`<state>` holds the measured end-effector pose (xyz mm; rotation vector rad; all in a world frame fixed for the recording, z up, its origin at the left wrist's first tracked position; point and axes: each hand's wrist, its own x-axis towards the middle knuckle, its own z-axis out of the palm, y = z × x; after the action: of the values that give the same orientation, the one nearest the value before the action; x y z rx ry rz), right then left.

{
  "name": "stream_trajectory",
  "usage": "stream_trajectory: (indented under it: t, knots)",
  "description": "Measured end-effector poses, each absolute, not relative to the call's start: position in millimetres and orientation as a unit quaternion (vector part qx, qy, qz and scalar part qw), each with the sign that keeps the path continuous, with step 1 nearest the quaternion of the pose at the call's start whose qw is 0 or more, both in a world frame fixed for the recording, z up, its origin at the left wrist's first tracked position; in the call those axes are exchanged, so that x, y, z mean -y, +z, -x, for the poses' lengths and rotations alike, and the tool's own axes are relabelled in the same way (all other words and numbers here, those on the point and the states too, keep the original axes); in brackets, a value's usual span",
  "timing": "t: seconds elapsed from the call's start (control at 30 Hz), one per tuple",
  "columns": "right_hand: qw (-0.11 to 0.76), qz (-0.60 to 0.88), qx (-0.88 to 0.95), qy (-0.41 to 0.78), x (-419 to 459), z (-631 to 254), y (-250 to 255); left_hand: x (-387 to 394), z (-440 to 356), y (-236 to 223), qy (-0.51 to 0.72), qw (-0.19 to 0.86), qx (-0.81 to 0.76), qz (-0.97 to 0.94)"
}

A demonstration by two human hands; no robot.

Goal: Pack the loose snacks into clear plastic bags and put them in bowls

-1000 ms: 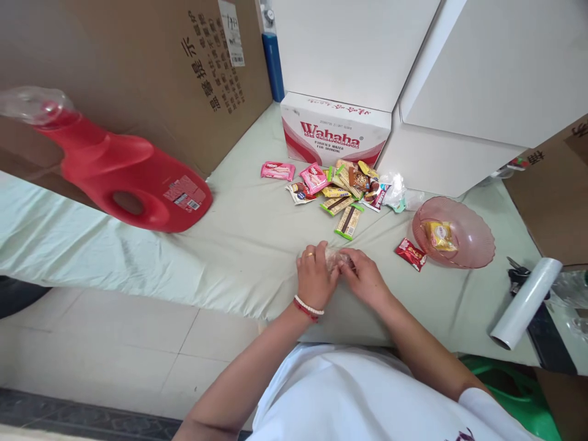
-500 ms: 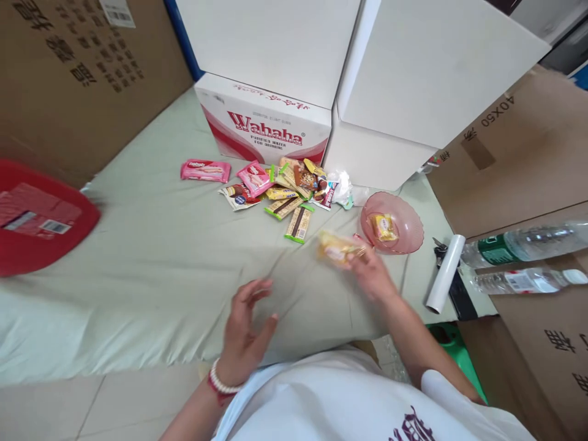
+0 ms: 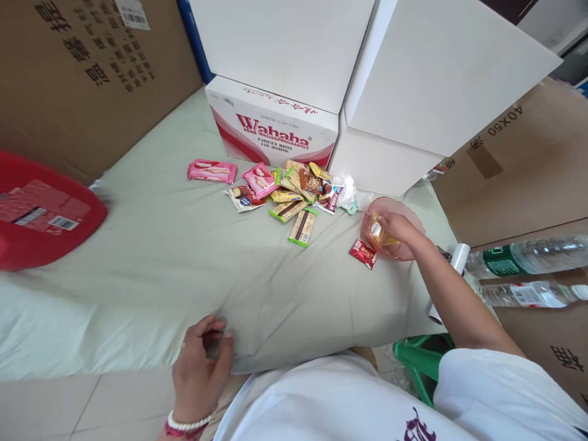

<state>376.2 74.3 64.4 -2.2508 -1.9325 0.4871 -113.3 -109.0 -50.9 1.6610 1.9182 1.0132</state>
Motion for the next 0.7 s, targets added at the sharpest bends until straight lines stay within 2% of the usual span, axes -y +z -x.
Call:
stream_trajectory:
  t: [0.13, 0.23, 0.33, 0.5, 0.63, 0.7]
  knots:
    - [-0.008, 0.765, 0.643, 0.004, -68.7, -363.6, 60.0, 106.0, 110.7, -55.8, 0.363, 0.106, -0.678, -0.63]
    - [0.0, 0.766, 0.638, -0.081, -85.6, -363.0, 73.9, 105.4, 110.6, -57.3, 0.372, 0.075, -0.666, -0.642]
    - [0.029, 0.751, 0.657, -0.068, -120.4, -354.5, 88.3, 104.2, 110.1, -55.6, 0.377, 0.052, -0.652, -0.656]
    - [-0.124, 0.703, 0.696, 0.077, -118.6, -321.0, 94.2, 103.1, 109.2, -53.0, 0.374, 0.005, -0.621, -0.688]
    - [-0.121, 0.686, 0.717, -0.006, -46.0, -311.7, 81.7, 103.0, 107.0, -57.3, 0.376, -0.029, -0.613, -0.694]
    - [-0.13, 0.695, 0.707, 0.005, -19.2, -320.9, 73.3, 102.1, 105.4, -60.7, 0.38, -0.063, -0.614, -0.689]
